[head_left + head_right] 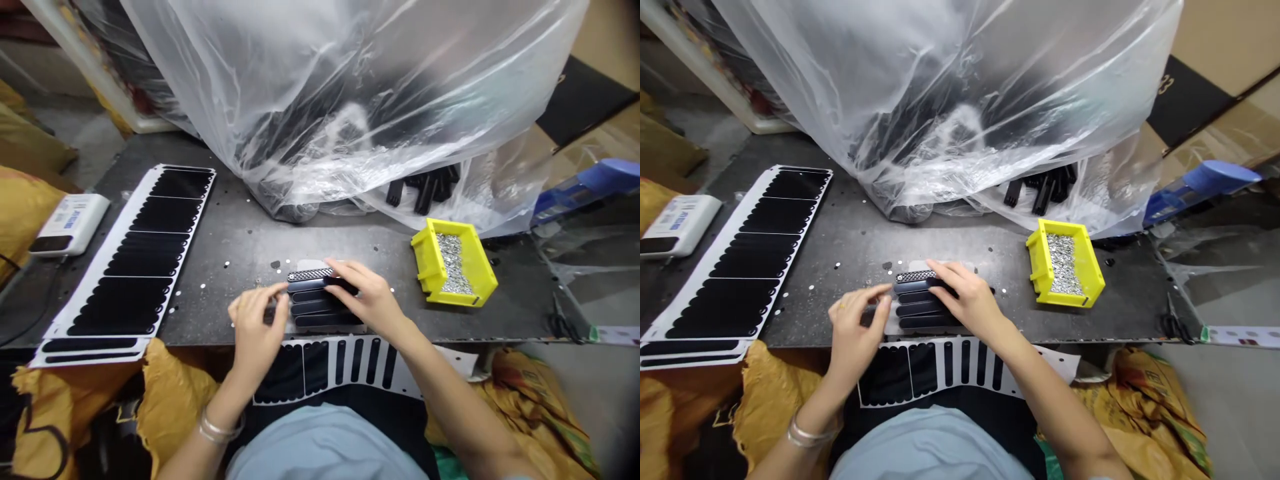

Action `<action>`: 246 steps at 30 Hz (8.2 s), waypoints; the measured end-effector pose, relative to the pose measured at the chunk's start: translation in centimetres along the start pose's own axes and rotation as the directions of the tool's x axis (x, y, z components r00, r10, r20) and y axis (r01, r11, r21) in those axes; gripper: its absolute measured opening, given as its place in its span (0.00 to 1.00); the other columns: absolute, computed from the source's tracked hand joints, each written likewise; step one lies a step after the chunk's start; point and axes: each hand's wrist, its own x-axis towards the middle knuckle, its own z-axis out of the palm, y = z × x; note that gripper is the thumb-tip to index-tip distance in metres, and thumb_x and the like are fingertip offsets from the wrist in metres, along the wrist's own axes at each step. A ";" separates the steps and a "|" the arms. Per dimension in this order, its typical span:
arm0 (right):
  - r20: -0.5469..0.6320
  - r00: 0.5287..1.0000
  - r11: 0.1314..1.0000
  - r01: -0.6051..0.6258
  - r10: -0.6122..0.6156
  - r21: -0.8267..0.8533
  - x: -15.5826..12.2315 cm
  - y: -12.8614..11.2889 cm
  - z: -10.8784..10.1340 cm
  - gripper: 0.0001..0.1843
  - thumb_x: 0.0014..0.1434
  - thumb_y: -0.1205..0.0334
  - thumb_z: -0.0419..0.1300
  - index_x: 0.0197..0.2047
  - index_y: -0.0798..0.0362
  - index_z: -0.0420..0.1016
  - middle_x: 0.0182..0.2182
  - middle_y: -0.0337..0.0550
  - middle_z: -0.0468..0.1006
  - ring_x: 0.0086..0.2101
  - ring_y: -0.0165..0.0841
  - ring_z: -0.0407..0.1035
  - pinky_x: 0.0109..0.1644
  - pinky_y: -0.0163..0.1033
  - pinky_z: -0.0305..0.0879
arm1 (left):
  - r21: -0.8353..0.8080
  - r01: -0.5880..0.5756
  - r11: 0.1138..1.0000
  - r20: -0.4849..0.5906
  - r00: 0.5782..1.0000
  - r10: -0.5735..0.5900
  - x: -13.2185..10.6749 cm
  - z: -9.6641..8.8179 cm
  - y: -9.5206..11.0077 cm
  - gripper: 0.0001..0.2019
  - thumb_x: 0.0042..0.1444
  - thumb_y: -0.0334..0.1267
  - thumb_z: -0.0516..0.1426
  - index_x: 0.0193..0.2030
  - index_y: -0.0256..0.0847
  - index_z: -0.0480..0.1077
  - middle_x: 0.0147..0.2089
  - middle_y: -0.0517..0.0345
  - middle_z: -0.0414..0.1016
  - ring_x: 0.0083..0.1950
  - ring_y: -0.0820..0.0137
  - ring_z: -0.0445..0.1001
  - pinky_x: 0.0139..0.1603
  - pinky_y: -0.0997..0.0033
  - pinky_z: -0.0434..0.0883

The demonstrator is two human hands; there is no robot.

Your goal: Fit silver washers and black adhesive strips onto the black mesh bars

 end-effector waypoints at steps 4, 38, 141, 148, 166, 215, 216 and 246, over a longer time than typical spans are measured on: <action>0.172 0.971 0.986 0.168 -0.164 -0.006 4.3 1.5 4.1 0.05 0.67 0.63 0.65 0.43 0.48 0.84 0.42 0.42 0.83 0.42 0.35 0.75 0.50 0.42 0.73 | -0.072 0.213 0.975 0.212 0.958 -0.193 4.7 0.1 -1.7 0.12 0.68 0.44 0.54 0.47 0.50 0.80 0.42 0.59 0.85 0.50 0.60 0.77 0.62 0.51 0.60; 0.038 0.999 1.000 -0.016 0.016 -0.001 1.0 5.6 -1.1 0.12 0.70 0.57 0.60 0.46 0.48 0.86 0.36 0.43 0.74 0.37 0.33 0.72 0.43 0.40 0.71 | -0.090 0.257 0.962 0.287 0.932 -0.222 6.1 1.1 -3.0 0.13 0.63 0.49 0.58 0.33 0.47 0.78 0.36 0.59 0.81 0.44 0.61 0.75 0.59 0.53 0.65; -0.104 0.992 0.994 -0.074 0.065 -0.082 -7.8 -0.6 -0.6 0.10 0.70 0.64 0.59 0.49 0.49 0.82 0.38 0.46 0.74 0.35 0.32 0.72 0.40 0.39 0.75 | -0.062 0.115 0.991 0.100 0.989 -0.108 -2.4 0.0 -0.8 0.10 0.64 0.43 0.62 0.32 0.45 0.75 0.34 0.61 0.79 0.41 0.63 0.76 0.57 0.53 0.62; -0.069 0.996 0.995 -0.061 0.055 -0.084 -13.9 -0.1 1.2 0.14 0.70 0.65 0.58 0.55 0.48 0.79 0.40 0.48 0.77 0.40 0.37 0.75 0.45 0.44 0.78 | -0.219 -0.520 0.825 0.066 0.836 0.545 -7.5 4.8 0.2 0.14 0.65 0.27 0.59 0.56 0.42 0.73 0.49 0.51 0.81 0.54 0.63 0.78 0.57 0.62 0.74; 0.155 0.970 0.966 0.210 -0.187 -0.148 -0.9 -2.3 4.6 0.11 0.72 0.61 0.58 0.47 0.51 0.83 0.42 0.47 0.83 0.39 0.36 0.73 0.45 0.42 0.75 | -0.107 0.214 0.971 0.250 0.951 -0.182 0.3 -1.0 -2.5 0.08 0.64 0.44 0.60 0.37 0.50 0.79 0.39 0.61 0.84 0.48 0.60 0.77 0.62 0.48 0.60; 0.072 0.989 0.990 0.133 -0.130 -0.040 -0.9 -1.9 3.0 0.14 0.72 0.65 0.56 0.58 0.51 0.77 0.45 0.50 0.79 0.44 0.38 0.74 0.48 0.46 0.75 | -0.067 0.027 0.997 0.010 1.000 -0.027 -0.8 0.4 -1.9 0.05 0.67 0.37 0.59 0.40 0.47 0.78 0.40 0.59 0.84 0.46 0.63 0.79 0.56 0.55 0.67; 0.100 0.979 0.981 0.182 -0.175 -0.068 -0.2 -1.7 3.8 0.12 0.72 0.65 0.57 0.54 0.52 0.78 0.44 0.50 0.80 0.43 0.37 0.74 0.48 0.46 0.75 | -0.069 0.111 0.991 0.054 0.993 -0.107 0.2 0.0 -2.3 0.06 0.66 0.39 0.59 0.39 0.48 0.79 0.40 0.59 0.84 0.47 0.61 0.79 0.58 0.53 0.65; -0.123 0.992 0.986 -0.033 0.013 -0.162 -4.8 0.0 0.8 0.11 0.70 0.65 0.59 0.49 0.48 0.82 0.37 0.46 0.73 0.35 0.34 0.71 0.38 0.41 0.72 | -0.076 0.097 0.992 0.152 0.985 -0.085 2.0 0.2 -2.1 0.10 0.65 0.45 0.60 0.34 0.47 0.76 0.38 0.60 0.82 0.44 0.62 0.76 0.58 0.55 0.63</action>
